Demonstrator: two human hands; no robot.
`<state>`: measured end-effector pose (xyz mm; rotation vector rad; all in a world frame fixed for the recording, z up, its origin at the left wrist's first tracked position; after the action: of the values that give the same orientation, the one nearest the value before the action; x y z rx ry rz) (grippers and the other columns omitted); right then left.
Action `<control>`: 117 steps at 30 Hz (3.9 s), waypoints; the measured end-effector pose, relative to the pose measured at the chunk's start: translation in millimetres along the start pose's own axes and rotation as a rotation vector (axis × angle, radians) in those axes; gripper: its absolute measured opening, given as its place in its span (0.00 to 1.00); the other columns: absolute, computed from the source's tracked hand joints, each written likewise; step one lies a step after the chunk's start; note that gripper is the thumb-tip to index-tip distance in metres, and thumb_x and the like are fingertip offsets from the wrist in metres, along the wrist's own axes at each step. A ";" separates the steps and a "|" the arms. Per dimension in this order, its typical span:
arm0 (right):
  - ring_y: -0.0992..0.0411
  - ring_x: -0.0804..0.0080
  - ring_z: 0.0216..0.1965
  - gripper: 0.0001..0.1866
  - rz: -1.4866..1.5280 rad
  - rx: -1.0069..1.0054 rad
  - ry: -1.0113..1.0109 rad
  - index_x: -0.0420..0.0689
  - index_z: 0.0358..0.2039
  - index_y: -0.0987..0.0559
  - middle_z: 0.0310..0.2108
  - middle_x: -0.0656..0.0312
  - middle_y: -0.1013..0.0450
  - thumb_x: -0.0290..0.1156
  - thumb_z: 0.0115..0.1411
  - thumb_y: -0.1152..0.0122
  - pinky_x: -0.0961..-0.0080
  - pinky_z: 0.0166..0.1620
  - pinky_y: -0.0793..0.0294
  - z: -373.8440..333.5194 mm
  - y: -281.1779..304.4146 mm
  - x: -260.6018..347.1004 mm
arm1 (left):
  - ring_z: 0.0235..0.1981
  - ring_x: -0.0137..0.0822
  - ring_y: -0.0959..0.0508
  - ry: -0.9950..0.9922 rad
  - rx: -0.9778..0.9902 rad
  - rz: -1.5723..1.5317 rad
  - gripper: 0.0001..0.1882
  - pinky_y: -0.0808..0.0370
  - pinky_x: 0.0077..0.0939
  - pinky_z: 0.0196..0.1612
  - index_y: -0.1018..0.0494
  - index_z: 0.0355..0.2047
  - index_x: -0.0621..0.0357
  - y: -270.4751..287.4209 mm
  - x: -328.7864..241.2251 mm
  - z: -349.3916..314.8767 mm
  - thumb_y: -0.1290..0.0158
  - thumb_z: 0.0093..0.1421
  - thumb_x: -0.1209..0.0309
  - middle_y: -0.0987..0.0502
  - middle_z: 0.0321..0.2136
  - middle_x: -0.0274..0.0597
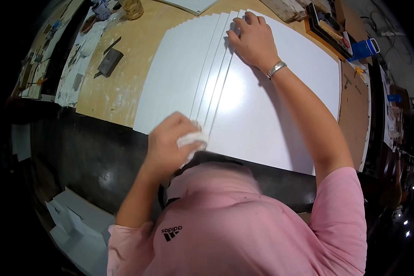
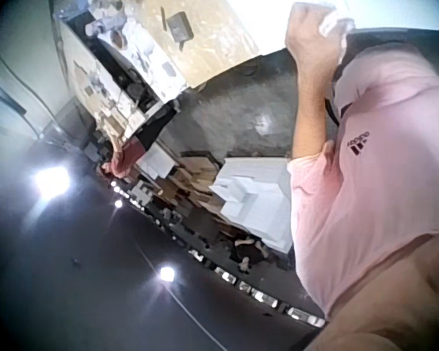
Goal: The person aligns a stack of white slats on a workbench and uses a sanding block to smooth the edges. They then apply a white substance to the slats using a small tool and wipe the surface with a cloth.
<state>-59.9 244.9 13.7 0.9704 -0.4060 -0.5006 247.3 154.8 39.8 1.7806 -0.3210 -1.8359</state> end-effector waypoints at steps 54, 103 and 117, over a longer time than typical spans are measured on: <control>0.33 0.56 0.57 0.22 0.036 0.062 -0.117 0.44 0.48 0.18 0.58 0.50 0.30 0.38 0.56 0.46 0.61 0.62 0.37 2.9 11.3 2.7 | 0.38 0.32 0.20 0.373 -0.412 0.114 0.12 0.24 0.27 0.44 0.23 0.44 0.68 77.6 103.5 -69.1 0.44 0.62 0.76 0.19 0.37 0.50; 0.31 0.55 0.56 0.22 0.010 0.036 -0.076 0.46 0.49 0.18 0.58 0.52 0.29 0.40 0.56 0.47 0.64 0.61 0.32 0.2 6.2 -6.2 | 0.54 0.51 0.31 0.155 -0.295 0.128 0.24 0.33 0.40 0.56 0.23 0.45 0.55 30.9 142.2 -14.5 0.32 0.47 0.65 0.27 0.47 0.48; 0.30 0.50 0.48 0.12 0.114 0.120 -0.195 0.42 0.30 0.17 0.45 0.46 0.25 0.33 0.46 0.42 0.55 0.53 0.33 10.4 27.1 17.3 | 0.52 0.49 0.27 0.173 -0.401 0.157 0.11 0.33 0.39 0.58 0.21 0.42 0.62 29.9 155.8 -29.4 0.43 0.58 0.74 0.24 0.44 0.53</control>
<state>-45.5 240.7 44.0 1.0108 -0.6689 -0.4727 288.2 52.4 -78.0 1.5703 -0.0197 -1.5000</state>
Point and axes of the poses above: each hand's wrist, its own z-axis towards the middle knuckle, its own y-axis out of the back of the hand, x = y × z, the point moved 1 cm from there along z, towards the middle knuckle
